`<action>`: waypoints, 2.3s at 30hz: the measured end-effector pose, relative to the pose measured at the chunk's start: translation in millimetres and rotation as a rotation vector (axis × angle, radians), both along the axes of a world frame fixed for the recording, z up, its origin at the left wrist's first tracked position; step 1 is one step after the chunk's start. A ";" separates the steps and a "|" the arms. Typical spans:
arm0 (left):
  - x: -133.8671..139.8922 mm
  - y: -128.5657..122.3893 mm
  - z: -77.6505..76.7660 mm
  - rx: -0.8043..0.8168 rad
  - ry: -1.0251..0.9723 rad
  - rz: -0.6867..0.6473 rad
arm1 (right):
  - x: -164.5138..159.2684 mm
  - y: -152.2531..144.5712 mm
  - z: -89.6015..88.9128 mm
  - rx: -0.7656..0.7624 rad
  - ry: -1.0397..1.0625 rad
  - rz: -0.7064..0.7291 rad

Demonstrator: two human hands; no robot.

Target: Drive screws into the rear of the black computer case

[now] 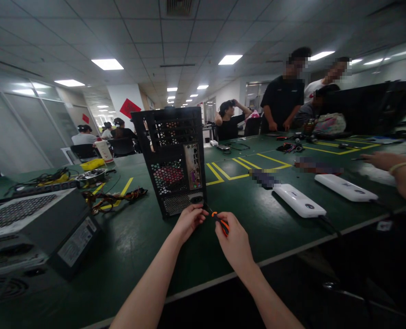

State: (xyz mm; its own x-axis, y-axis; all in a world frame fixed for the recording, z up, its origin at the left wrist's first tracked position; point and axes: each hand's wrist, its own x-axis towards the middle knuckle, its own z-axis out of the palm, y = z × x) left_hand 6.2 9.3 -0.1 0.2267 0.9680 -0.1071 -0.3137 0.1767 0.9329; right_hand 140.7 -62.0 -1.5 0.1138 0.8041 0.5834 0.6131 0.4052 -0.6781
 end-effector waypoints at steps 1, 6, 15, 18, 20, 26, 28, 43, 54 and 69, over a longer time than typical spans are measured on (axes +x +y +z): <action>-0.8 0.8 -0.7 0.002 0.023 0.027 | 1.1 -0.2 0.1 -0.008 0.024 -0.001; -8.1 4.0 -3.3 0.095 0.172 0.197 | 9.7 -1.3 0.9 -0.061 0.106 -0.011; -1.3 -4.6 -9.9 0.614 0.719 0.241 | 27.8 0.9 -2.9 -0.184 0.107 0.006; 8.4 -8.2 -6.9 0.634 1.003 0.187 | 28.1 -0.5 -4.7 -0.194 0.165 0.005; 14.0 -8.8 -3.8 0.616 1.313 0.144 | 27.4 -1.4 -5.6 -0.199 0.205 0.011; 17.5 -7.4 -0.3 0.721 1.692 0.101 | 26.9 -1.2 -6.7 -0.215 0.254 0.038; 16.0 -7.4 -0.7 0.728 1.674 0.115 | 27.3 -0.6 -7.1 -0.222 0.264 0.040; 1.3 -1.1 -9.8 0.486 0.974 0.271 | 26.5 -1.0 -9.2 -0.246 0.240 0.064; -3.1 2.7 -16.6 0.524 0.931 0.248 | 22.9 4.0 -6.2 -0.201 0.195 0.145; -4.5 7.2 -11.9 0.289 0.551 0.205 | 17.6 5.8 -2.7 -0.136 0.175 0.138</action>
State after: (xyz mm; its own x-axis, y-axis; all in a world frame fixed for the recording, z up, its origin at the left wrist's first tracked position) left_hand 1.7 16.5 -12.0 0.0208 0.9930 0.1166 0.2231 -0.1183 0.9676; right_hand 158.3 -56.1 -4.2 0.0871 0.8890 0.4496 0.4263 0.3746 -0.8234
